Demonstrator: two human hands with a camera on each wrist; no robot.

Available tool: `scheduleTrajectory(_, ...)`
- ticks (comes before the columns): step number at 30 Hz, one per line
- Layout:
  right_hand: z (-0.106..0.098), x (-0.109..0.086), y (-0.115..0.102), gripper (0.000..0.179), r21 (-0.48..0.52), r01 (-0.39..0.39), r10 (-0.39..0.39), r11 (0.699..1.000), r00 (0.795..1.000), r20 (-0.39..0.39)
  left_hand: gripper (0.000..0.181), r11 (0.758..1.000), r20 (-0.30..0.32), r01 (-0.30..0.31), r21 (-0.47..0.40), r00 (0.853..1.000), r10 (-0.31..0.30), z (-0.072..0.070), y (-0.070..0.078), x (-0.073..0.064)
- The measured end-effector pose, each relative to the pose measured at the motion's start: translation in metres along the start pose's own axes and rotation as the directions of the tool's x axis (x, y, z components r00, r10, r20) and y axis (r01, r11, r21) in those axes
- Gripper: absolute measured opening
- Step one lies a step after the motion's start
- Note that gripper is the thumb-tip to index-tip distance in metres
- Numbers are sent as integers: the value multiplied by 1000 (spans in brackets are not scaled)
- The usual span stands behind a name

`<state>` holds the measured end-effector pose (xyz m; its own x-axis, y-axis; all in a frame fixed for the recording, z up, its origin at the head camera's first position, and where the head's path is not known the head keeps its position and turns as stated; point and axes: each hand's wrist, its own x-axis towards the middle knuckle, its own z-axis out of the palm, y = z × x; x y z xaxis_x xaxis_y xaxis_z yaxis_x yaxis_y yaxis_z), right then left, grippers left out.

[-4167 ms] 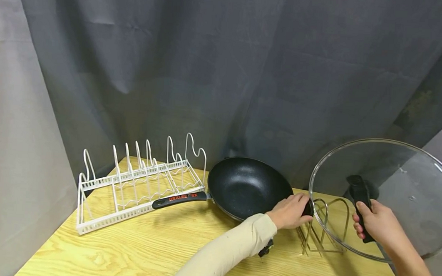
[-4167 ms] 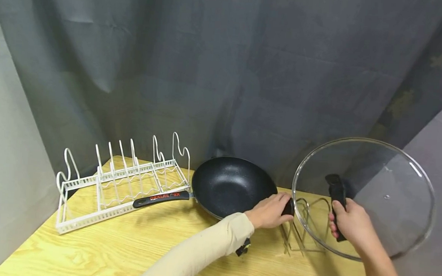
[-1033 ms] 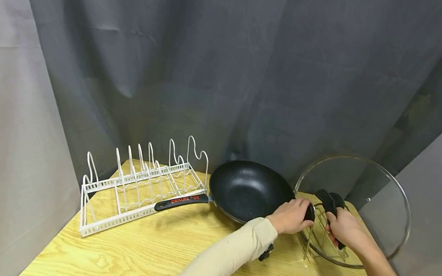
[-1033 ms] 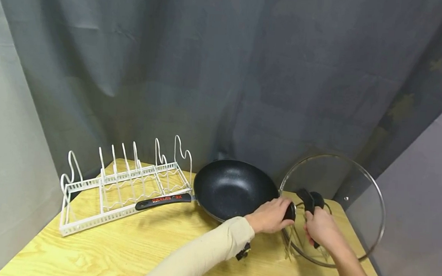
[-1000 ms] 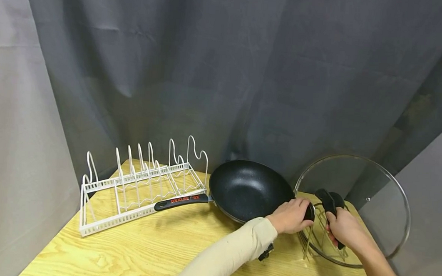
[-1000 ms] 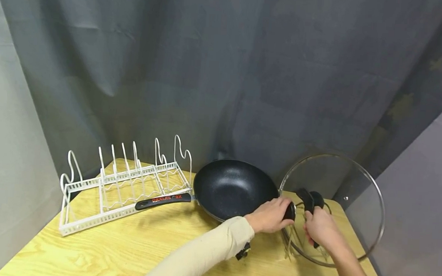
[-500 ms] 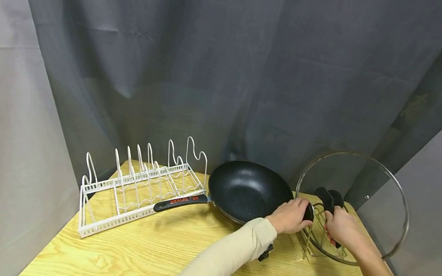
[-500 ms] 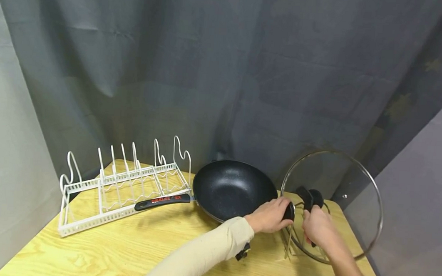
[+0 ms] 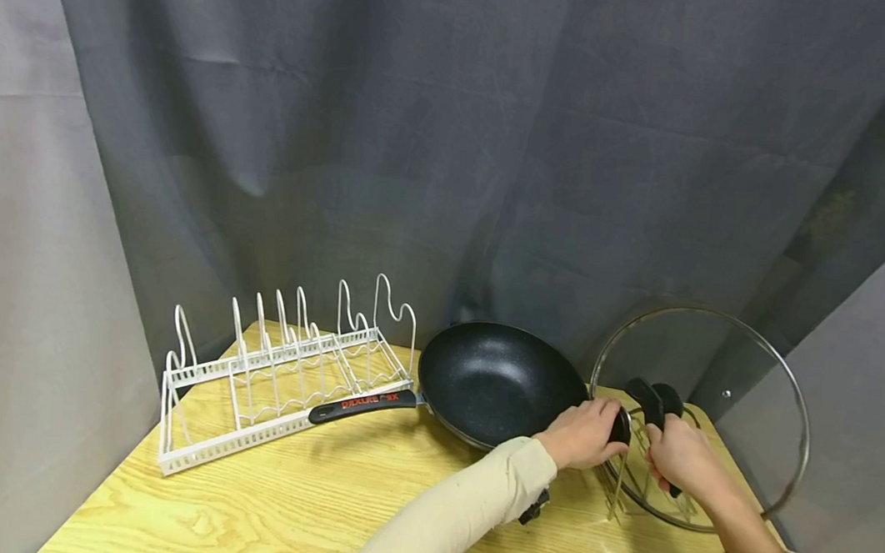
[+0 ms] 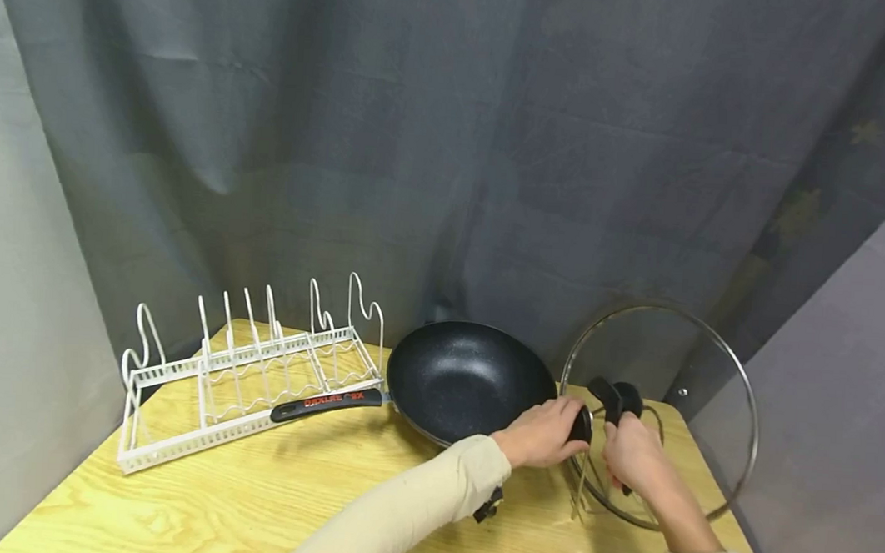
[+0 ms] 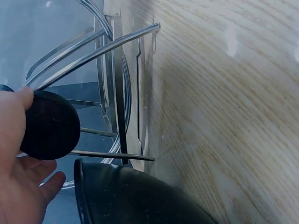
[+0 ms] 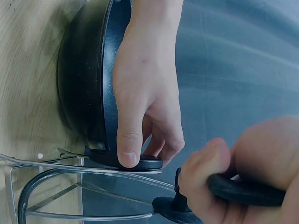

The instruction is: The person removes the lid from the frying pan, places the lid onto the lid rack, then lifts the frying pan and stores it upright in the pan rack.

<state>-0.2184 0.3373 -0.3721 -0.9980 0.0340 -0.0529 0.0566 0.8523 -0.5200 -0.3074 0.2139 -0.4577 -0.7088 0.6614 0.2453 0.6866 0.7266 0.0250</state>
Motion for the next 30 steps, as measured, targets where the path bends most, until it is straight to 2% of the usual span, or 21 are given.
scheduleTrajectory(7,1,0,5,27,20,-17,16,1000,1000,20,62,1000,4,-23,8,1000,23,0,6,-2)
scheduleTrajectory(25,0,5,5,22,152,-17,9,988,999,48,63,1000,-18,-24,-1,1000,24,4,0,0)
scheduleTrajectory(30,-3,7,5,24,243,-35,12,970,996,94,64,1000,-33,-28,7,999,28,1,-1,-1)
